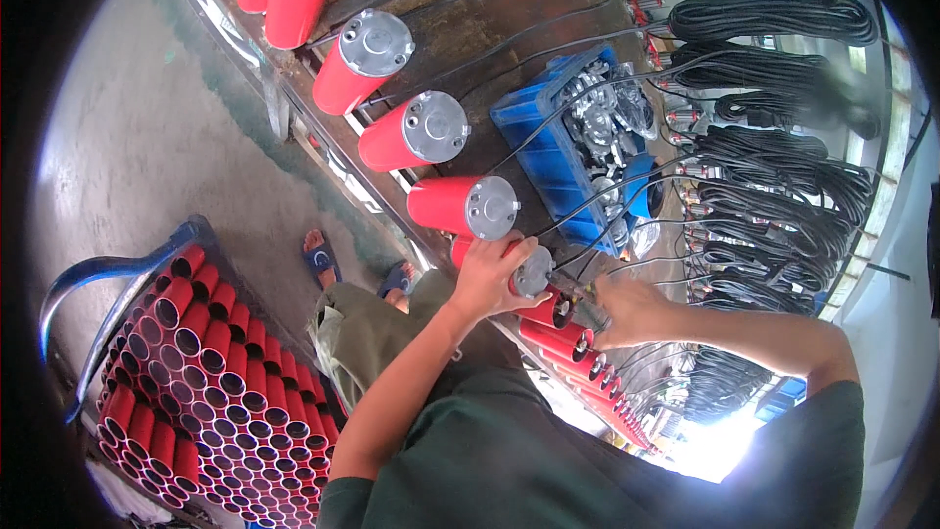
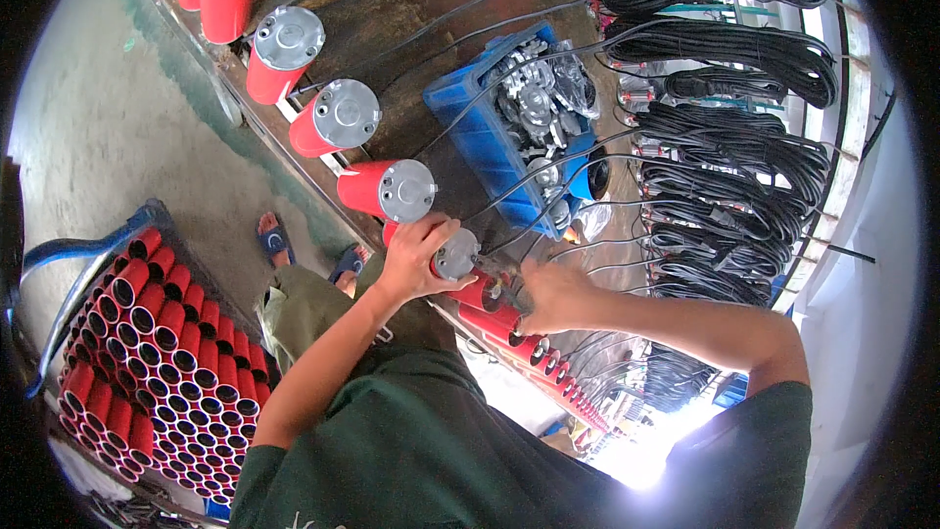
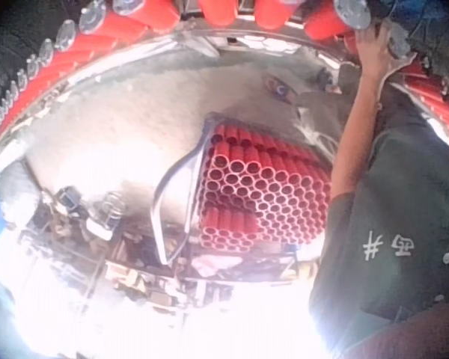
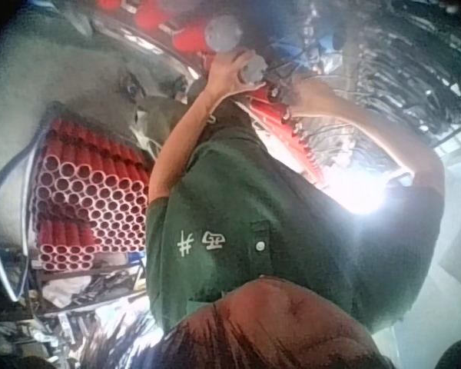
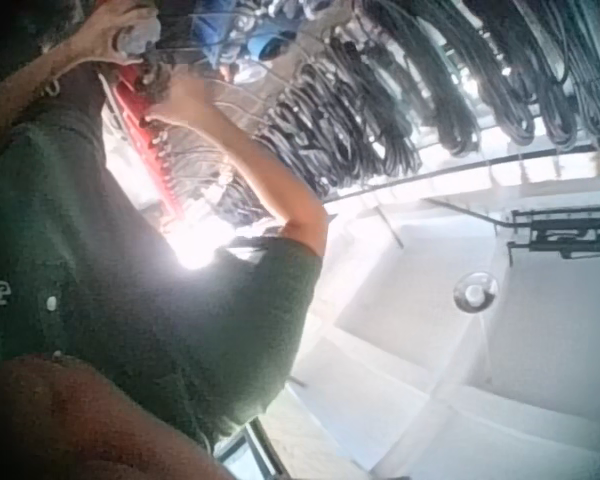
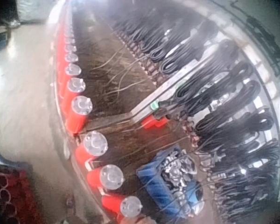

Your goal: The person inserts metal disks into red cylindrical housings, presses them in using a hand tool, and then attaches long black cables to the assembled units.

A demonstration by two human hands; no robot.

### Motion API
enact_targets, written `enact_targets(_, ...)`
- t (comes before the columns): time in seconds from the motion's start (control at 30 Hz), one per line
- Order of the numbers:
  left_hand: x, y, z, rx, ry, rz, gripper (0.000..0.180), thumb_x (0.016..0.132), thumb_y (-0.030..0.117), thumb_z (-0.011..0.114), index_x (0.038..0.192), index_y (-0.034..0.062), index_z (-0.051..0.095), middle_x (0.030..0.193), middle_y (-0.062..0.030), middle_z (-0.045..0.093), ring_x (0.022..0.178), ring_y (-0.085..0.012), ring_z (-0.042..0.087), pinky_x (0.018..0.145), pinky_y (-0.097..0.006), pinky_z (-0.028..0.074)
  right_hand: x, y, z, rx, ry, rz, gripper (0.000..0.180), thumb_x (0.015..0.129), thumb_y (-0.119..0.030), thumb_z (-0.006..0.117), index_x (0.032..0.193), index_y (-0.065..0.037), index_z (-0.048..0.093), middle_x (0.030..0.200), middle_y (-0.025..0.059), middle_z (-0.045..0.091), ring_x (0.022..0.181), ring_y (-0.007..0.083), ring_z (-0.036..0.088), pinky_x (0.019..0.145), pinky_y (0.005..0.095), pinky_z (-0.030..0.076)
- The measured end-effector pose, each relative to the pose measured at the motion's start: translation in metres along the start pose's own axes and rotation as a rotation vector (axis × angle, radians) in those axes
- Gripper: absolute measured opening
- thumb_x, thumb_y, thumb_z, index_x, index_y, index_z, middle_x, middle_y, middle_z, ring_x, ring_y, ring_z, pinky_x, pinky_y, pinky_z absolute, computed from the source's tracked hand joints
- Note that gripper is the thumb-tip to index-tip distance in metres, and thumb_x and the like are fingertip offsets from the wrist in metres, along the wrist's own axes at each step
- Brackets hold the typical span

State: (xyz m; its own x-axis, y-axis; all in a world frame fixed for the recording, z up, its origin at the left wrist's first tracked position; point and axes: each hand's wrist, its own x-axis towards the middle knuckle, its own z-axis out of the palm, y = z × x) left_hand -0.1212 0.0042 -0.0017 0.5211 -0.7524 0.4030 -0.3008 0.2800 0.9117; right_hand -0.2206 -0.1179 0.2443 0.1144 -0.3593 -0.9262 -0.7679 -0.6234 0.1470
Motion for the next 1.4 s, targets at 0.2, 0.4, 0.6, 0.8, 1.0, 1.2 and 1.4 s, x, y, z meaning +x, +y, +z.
enact_targets(0.2,-0.001,0.000,0.001,0.021,0.016,0.004,0.085,0.059,0.043,0.099,0.129,0.0097,0.065,0.118,-0.0126,0.067,0.105,-0.0351,0.067,0.091,-0.047,0.054,0.011,0.006,-0.014,-0.592,0.215,-0.125,0.041,0.067,-0.011,0.085,0.097,-0.004,0.058,0.083,0.0124,0.067,0.067,0.0300,0.070,0.062,0.0470,0.055)
enact_targets(0.4,-0.003,0.003,-0.003,0.013,0.018,0.010,0.084,0.059,0.043,0.099,0.127,0.0087,0.066,0.118,-0.0124,0.067,0.104,-0.0353,0.067,0.090,-0.047,0.053,0.016,0.006,0.049,1.694,-0.654,0.432,0.023,0.082,-0.005,0.073,0.099,-0.008,0.057,0.077,0.0005,0.053,0.062,0.0115,0.049,0.050,0.0289,0.036)
enact_targets(0.6,-0.001,0.001,-0.007,-0.023,-0.069,0.032,0.082,0.056,0.038,0.101,0.125,0.0090,0.067,0.122,-0.0132,0.066,0.108,-0.0365,0.066,0.092,-0.047,0.052,-0.019,-0.058,-0.001,1.772,-0.654,-0.201,0.038,0.081,0.003,0.060,0.115,-0.008,0.050,0.090,0.0016,0.050,0.064,0.0086,0.044,0.051,0.0249,0.033)
enact_targets(0.8,0.008,0.026,-0.013,0.179,-0.161,-0.033,0.090,0.068,0.036,0.098,0.139,0.0024,0.055,0.135,-0.0198,0.062,0.121,-0.0400,0.061,0.102,-0.050,0.050,-0.027,0.018,0.045,1.802,-0.060,-0.348,0.040,0.084,-0.003,0.065,0.122,-0.004,0.052,0.097,0.0039,0.055,0.075,0.0118,0.054,0.063,0.0270,0.045)
enact_targets(1.0,0.019,0.053,-0.008,0.310,-0.268,-0.002,0.087,0.071,0.034,0.095,0.141,0.0040,0.054,0.132,-0.0210,0.062,0.120,-0.0423,0.061,0.099,-0.052,0.052,0.032,0.112,0.110,0.591,0.721,-0.084,0.065,0.078,-0.023,0.079,0.134,0.001,0.056,0.098,0.0133,0.066,0.089,0.0308,0.068,0.082,0.0384,0.056)
enact_targets(1.2,0.047,0.086,-0.013,0.614,-0.544,-0.008,0.077,0.071,0.029,0.092,0.136,0.0025,0.061,0.128,-0.0184,0.066,0.118,-0.0394,0.064,0.098,-0.048,0.054,0.061,0.150,0.130,0.718,0.774,-0.247,0.075,0.074,-0.029,0.082,0.140,-0.001,0.057,0.113,0.0189,0.069,0.101,0.0373,0.070,0.089,0.0455,0.056)
enact_targets(1.4,0.073,0.114,-0.004,0.823,-0.792,-0.186,0.085,0.074,0.030,0.092,0.146,0.0001,0.058,0.133,-0.0170,0.068,0.121,-0.0352,0.067,0.102,-0.047,0.054,0.073,0.185,0.162,0.767,0.809,-0.393,0.079,0.074,-0.031,0.086,0.141,-0.002,0.057,0.117,0.0183,0.068,0.102,0.0359,0.069,0.089,0.0459,0.055)
